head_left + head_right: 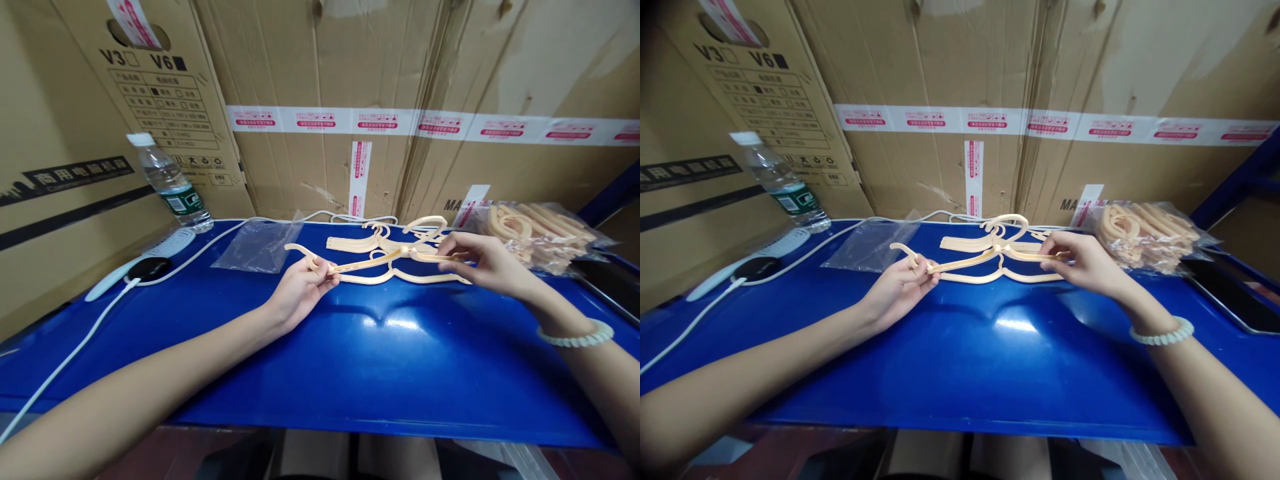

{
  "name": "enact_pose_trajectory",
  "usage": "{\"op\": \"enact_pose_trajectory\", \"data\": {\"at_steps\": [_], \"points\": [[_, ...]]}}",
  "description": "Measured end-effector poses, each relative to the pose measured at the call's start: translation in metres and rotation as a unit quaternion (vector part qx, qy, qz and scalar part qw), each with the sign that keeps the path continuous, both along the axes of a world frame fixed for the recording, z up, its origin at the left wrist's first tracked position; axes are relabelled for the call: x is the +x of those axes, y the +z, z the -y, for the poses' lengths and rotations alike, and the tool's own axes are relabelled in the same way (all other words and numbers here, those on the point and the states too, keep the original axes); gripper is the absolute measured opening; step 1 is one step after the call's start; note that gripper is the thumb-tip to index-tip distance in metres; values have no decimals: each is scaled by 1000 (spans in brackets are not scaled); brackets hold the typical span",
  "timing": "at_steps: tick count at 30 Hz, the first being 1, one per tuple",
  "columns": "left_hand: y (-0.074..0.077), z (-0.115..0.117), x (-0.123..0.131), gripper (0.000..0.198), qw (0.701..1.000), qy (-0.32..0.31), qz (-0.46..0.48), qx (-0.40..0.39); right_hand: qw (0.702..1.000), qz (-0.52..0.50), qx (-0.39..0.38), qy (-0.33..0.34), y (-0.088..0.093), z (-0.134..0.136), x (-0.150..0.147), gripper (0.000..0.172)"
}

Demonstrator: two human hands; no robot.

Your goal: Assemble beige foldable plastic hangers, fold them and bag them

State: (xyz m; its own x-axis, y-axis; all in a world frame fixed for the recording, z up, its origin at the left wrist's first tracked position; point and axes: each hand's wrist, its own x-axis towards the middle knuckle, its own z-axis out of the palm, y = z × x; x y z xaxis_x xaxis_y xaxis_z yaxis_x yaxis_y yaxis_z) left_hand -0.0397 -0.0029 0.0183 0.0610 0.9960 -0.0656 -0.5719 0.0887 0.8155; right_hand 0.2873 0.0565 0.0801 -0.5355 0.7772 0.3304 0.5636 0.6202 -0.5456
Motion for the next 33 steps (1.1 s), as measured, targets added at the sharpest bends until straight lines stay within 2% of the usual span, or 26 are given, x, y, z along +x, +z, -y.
{"op": "enact_pose_trajectory", "data": {"at_steps": [4,9,16,25,31,33], "points": [[3,0,0,20,1000,1,18,-18,1000,-5,6,-3,-1,-2,2,32],[0,0,-1,21,1000,-5,0,4,1000,1,30,-5,-4,-2,1,28],[-1,0,-1,22,999,39,-32,20,999,16,39,9,-2,3,-3,24],[-3,-2,-1,24,994,97,-18,43,996,-40,-79,27,1,10,-8,29],[1,-1,-1,13,995,100,-11,27,992,-48,-118,-22,5,12,-7,38],[1,4,2,12,996,71,-47,11,990,-53,-124,-28,6,11,-5,40]]}}
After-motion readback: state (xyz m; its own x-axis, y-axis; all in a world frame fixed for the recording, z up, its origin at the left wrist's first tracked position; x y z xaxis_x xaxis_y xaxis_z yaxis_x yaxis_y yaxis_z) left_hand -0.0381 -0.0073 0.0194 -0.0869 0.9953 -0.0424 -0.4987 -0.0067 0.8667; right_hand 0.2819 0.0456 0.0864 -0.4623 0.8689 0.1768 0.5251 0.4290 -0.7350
